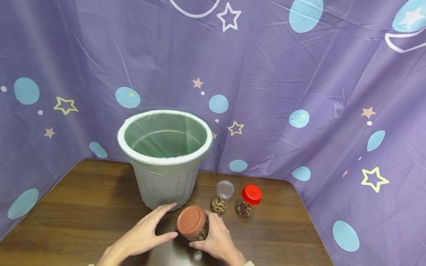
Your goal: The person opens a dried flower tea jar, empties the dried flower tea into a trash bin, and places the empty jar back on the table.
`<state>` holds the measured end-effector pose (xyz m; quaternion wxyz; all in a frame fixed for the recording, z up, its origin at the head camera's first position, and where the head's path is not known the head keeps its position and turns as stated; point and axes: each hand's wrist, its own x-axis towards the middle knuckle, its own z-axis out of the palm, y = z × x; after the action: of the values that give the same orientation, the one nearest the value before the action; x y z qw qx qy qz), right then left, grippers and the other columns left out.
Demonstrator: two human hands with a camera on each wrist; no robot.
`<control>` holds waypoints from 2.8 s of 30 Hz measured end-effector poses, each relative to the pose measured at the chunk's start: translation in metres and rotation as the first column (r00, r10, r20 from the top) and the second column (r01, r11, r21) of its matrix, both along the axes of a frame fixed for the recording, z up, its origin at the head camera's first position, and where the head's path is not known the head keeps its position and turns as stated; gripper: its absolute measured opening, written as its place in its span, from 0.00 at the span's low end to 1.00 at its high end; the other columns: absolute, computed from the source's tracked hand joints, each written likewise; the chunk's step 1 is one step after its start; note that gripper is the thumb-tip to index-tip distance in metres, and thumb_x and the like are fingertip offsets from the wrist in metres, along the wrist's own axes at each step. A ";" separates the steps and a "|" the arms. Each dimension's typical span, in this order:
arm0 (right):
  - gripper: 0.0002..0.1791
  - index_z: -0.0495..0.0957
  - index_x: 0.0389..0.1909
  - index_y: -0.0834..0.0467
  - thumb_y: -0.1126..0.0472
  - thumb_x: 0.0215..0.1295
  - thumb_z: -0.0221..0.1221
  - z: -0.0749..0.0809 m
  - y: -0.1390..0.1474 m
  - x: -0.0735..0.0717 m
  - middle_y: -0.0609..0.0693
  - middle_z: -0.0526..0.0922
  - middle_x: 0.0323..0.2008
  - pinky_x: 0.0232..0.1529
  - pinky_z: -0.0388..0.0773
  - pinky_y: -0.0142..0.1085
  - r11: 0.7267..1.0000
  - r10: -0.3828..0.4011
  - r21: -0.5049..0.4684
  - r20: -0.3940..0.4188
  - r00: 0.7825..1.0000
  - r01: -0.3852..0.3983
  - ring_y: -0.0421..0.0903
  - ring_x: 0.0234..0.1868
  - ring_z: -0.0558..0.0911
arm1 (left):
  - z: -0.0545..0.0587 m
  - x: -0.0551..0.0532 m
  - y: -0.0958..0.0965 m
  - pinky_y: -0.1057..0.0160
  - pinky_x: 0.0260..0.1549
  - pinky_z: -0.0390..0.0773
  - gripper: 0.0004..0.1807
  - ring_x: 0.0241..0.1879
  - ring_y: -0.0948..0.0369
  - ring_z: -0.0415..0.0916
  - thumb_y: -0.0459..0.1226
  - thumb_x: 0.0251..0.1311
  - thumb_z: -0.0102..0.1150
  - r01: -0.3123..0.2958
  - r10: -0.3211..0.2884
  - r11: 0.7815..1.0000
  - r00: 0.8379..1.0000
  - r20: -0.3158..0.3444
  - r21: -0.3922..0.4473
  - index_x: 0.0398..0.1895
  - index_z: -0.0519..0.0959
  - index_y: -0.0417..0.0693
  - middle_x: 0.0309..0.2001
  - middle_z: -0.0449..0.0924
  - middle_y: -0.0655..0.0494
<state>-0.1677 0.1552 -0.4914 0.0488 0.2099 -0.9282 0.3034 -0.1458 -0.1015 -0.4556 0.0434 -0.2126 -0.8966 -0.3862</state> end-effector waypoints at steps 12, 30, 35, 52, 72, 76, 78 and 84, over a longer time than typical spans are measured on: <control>0.49 0.69 0.62 0.53 0.36 0.39 0.74 0.003 -0.018 0.004 0.46 0.79 0.52 0.45 0.80 0.49 0.998 0.023 0.052 -0.016 1.000 -0.022 0.49 0.52 0.79 | -0.002 -0.001 0.010 0.41 0.56 0.75 0.45 0.62 0.51 0.74 0.64 0.56 0.61 0.009 -0.012 0.999 0.996 -0.090 -0.037 0.70 0.65 0.50 0.65 0.73 0.54; 0.51 0.70 0.64 0.52 0.33 0.37 0.74 0.006 -0.030 0.007 0.46 0.80 0.54 0.45 0.80 0.52 0.995 0.035 0.092 -0.046 0.998 -0.031 0.49 0.54 0.80 | -0.005 -0.004 0.017 0.51 0.48 0.80 0.45 0.55 0.58 0.76 0.62 0.55 0.63 0.021 -0.028 0.996 0.996 -0.084 -0.085 0.71 0.64 0.51 0.64 0.73 0.54; 0.51 0.70 0.64 0.53 0.33 0.38 0.74 0.005 -0.030 0.006 0.46 0.80 0.54 0.49 0.80 0.51 0.995 0.045 0.087 -0.053 0.998 -0.040 0.48 0.54 0.80 | -0.004 -0.005 0.017 0.49 0.49 0.80 0.43 0.57 0.56 0.76 0.61 0.56 0.63 0.024 -0.032 0.996 0.995 -0.095 -0.088 0.70 0.65 0.50 0.64 0.73 0.53; 0.52 0.59 0.68 0.52 0.38 0.46 0.73 -0.009 -0.034 -0.003 0.49 0.75 0.59 0.53 0.80 0.44 0.984 0.179 -0.001 0.003 0.984 -0.179 0.46 0.56 0.78 | -0.009 -0.010 0.014 0.63 0.36 0.81 0.43 0.43 0.63 0.78 0.64 0.61 0.55 0.019 -0.051 0.977 0.988 -0.144 -0.211 0.71 0.63 0.49 0.51 0.76 0.59; 0.49 0.64 0.65 0.52 0.43 0.41 0.75 0.022 -0.024 -0.001 0.43 0.78 0.54 0.49 0.81 0.36 0.975 0.204 -0.053 -0.155 0.967 -0.215 0.39 0.51 0.79 | 0.002 -0.017 0.025 0.70 0.28 0.74 0.46 0.30 0.71 0.69 0.62 0.35 0.73 -0.113 0.028 0.981 0.887 -0.460 -0.159 0.59 0.72 0.51 0.39 0.70 0.65; 0.49 0.65 0.65 0.52 0.43 0.40 0.75 0.023 -0.024 0.004 0.43 0.79 0.53 0.48 0.81 0.36 0.980 0.168 -0.075 -0.176 0.970 -0.183 0.38 0.50 0.79 | 0.004 -0.016 0.029 0.70 0.28 0.73 0.47 0.30 0.70 0.68 0.62 0.33 0.73 -0.127 0.037 0.979 0.881 -0.472 -0.160 0.59 0.73 0.51 0.39 0.70 0.64; 0.49 0.66 0.64 0.52 0.43 0.39 0.75 0.023 -0.024 0.006 0.42 0.79 0.53 0.48 0.81 0.36 0.982 0.153 -0.085 -0.180 0.972 -0.171 0.37 0.49 0.79 | 0.005 -0.015 0.030 0.70 0.28 0.73 0.46 0.30 0.70 0.67 0.62 0.33 0.73 -0.125 0.038 0.979 0.885 -0.465 -0.159 0.58 0.73 0.52 0.39 0.70 0.64; 0.49 0.66 0.63 0.54 0.41 0.40 0.75 0.023 -0.025 0.011 0.43 0.79 0.52 0.47 0.82 0.38 0.989 0.119 -0.062 -0.198 0.973 -0.134 0.38 0.48 0.81 | 0.005 -0.013 0.034 0.70 0.27 0.71 0.42 0.29 0.72 0.66 0.61 0.35 0.72 -0.141 0.075 0.982 0.902 -0.424 -0.127 0.55 0.74 0.53 0.38 0.70 0.65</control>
<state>-0.1563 0.1299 -0.4685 0.1275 0.2951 -0.8917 0.3186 -0.1590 -0.0673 -0.4506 0.2389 -0.2428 -0.9042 -0.2578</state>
